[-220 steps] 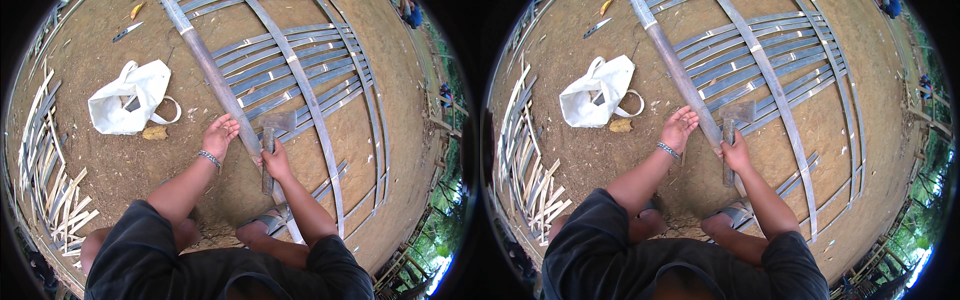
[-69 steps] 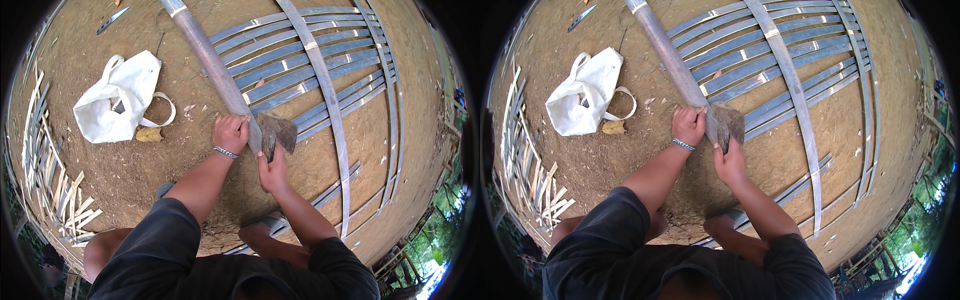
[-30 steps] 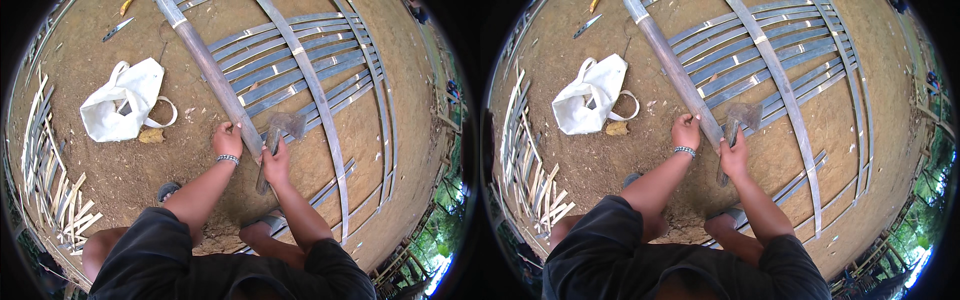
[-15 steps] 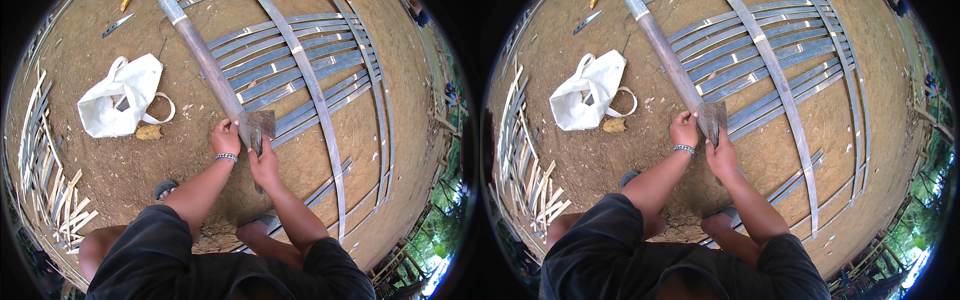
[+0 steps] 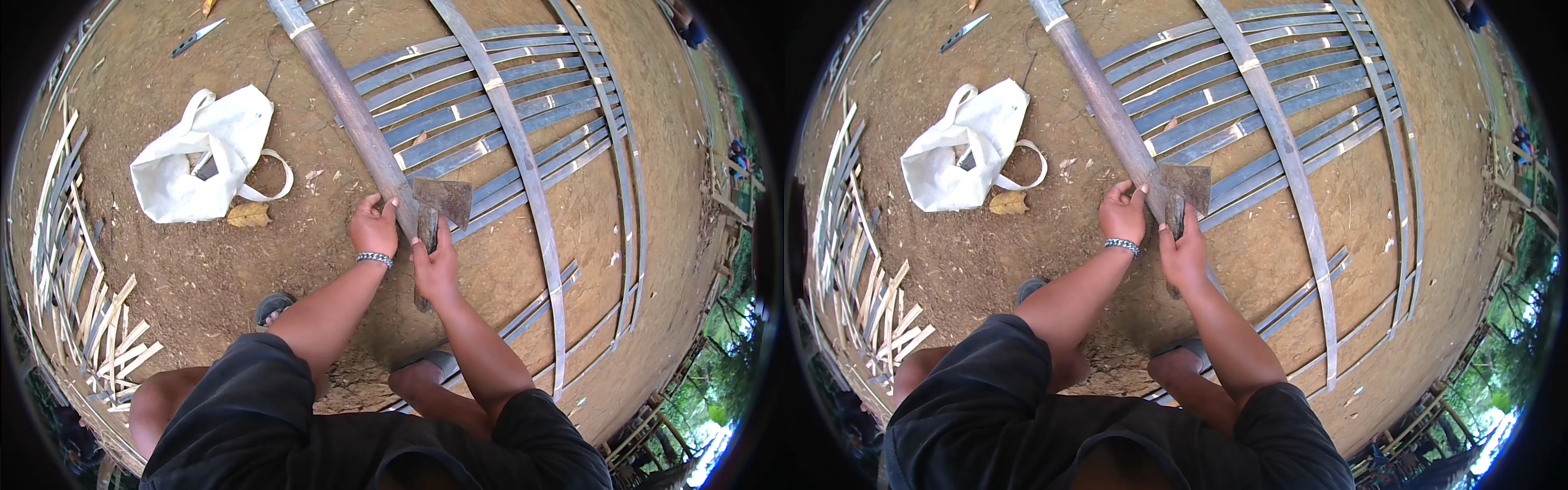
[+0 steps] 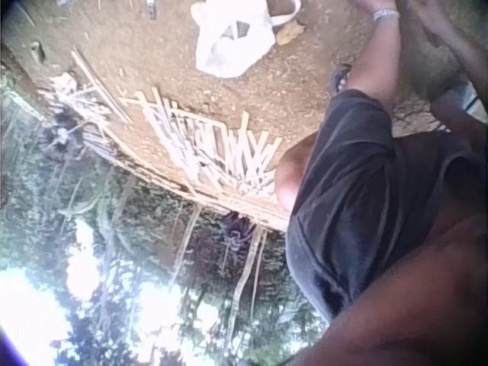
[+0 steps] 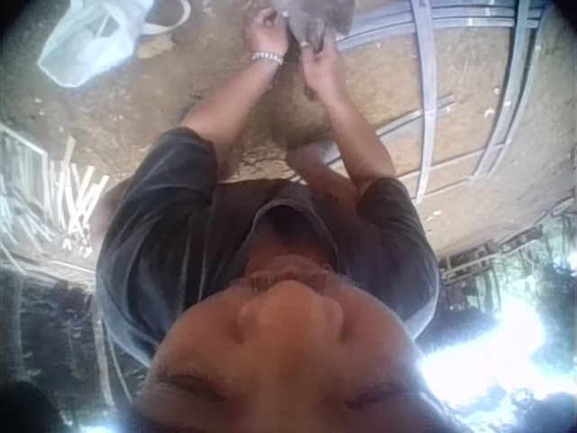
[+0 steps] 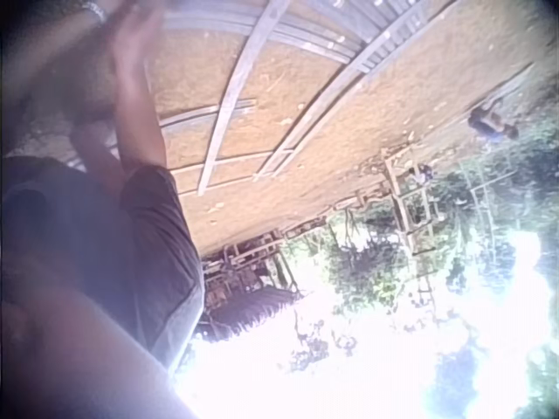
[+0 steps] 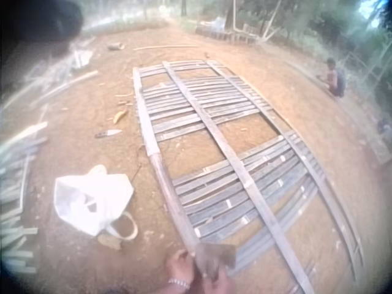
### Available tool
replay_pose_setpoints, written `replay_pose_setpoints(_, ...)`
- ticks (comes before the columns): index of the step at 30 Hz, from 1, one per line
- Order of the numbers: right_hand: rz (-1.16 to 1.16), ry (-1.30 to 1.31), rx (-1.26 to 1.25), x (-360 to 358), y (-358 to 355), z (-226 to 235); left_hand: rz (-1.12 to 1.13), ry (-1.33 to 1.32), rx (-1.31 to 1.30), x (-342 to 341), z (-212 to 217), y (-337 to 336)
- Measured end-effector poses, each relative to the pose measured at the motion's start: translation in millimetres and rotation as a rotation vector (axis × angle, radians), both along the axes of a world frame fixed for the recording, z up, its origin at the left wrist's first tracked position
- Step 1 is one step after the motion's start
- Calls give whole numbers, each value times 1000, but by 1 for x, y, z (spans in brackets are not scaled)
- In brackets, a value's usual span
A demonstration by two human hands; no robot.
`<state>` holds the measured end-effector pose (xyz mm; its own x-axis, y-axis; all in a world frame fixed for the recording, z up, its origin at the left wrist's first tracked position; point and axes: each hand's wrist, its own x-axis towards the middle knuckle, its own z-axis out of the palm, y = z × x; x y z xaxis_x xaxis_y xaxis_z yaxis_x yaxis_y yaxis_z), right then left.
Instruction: The person uses an axe to trim and shape bamboo slats, then checks their placement on a larger bamboo fence frame on the ground.
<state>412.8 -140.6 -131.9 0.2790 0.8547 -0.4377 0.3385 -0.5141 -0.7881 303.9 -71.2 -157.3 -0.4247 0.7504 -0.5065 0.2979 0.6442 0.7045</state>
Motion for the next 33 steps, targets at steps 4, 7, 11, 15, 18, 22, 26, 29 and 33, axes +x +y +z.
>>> replay_pose_setpoints(4,-103,147,2,4,-4,-1,-203,127,289,-5,5,2)
replay_pose_setpoints(7,-139,191,-79,6,-3,12,-393,203,490,-10,2,19)
replay_pose_setpoints(11,-93,64,-62,9,-12,3,-443,185,488,-10,-3,23)
replay_pose_setpoints(15,-64,85,-39,6,-14,-2,-428,195,547,-8,-12,22)
replay_pose_setpoints(18,-34,72,5,8,-19,-10,-392,134,563,-5,-12,21)
replay_pose_setpoints(22,15,13,-19,6,-17,-5,-351,81,572,-7,-16,21)
replay_pose_setpoints(26,-11,38,-100,1,-9,12,-330,117,539,-9,-8,18)
replay_pose_setpoints(29,53,-68,-20,2,-9,12,-186,92,274,-2,9,8)
replay_pose_setpoints(33,157,-152,42,-3,5,35,-20,91,60,0,7,-2)
